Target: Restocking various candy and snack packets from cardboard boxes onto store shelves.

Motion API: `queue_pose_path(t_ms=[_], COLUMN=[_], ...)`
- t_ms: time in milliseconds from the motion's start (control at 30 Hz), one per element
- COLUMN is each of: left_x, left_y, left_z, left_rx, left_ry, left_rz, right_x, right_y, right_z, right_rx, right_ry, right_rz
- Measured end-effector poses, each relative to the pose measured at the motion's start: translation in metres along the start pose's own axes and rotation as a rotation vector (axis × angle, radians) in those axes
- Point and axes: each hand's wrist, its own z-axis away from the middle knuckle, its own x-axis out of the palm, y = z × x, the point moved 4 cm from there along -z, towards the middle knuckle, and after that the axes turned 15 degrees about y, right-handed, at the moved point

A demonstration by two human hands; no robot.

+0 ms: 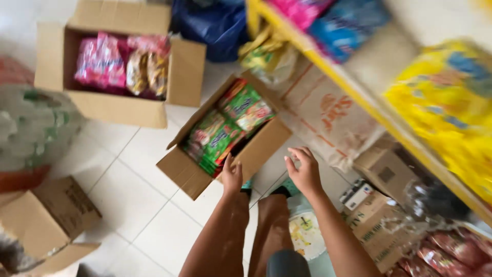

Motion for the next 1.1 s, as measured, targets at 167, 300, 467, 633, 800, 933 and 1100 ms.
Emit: queue_pose_path(t_ms=[167,300,467,633,800,933,1100], left_x=[0.049,0.109,0.136,0.181,0.173,0.152,0.116], left_y=[-0.12,-0.154,-0.101,-0.138,-0.145,-0.139,-0.073], left_z=[-0.082,-0.107,-0.11,-0.118,-0.12,-0.107,-0.071], left_rx=[0.014,0.039,-0.234,-0.5,-0.633,-0.615,-0.525], left_ry=[-0.073,-0.19,-0.17,-0.069,0.175,0.264,0.093], left_rz=[0.099,0.256,0.229,0.354,0.283,0.13,0.22], right_x=[0.13,0.205,0.239,0.254,0.258,0.237,0.192], right_y=[0.085,0.16,0.202,0.191,0.202,0.204,0.197], right_z=[0.005,-0.004,-0.041,-0.065,-0.061,-0.056,-0.049], right_rx=[-0.006,-0.022,-0.038,-0.019,0.032,0.199,0.401], right_ry=[-0.214,-0.296,-0.315,-0.259,-0.224,-0.264,-0.214], right_rz=[0.099,0.227,0.339,0.374,0.412,0.392,0.075])
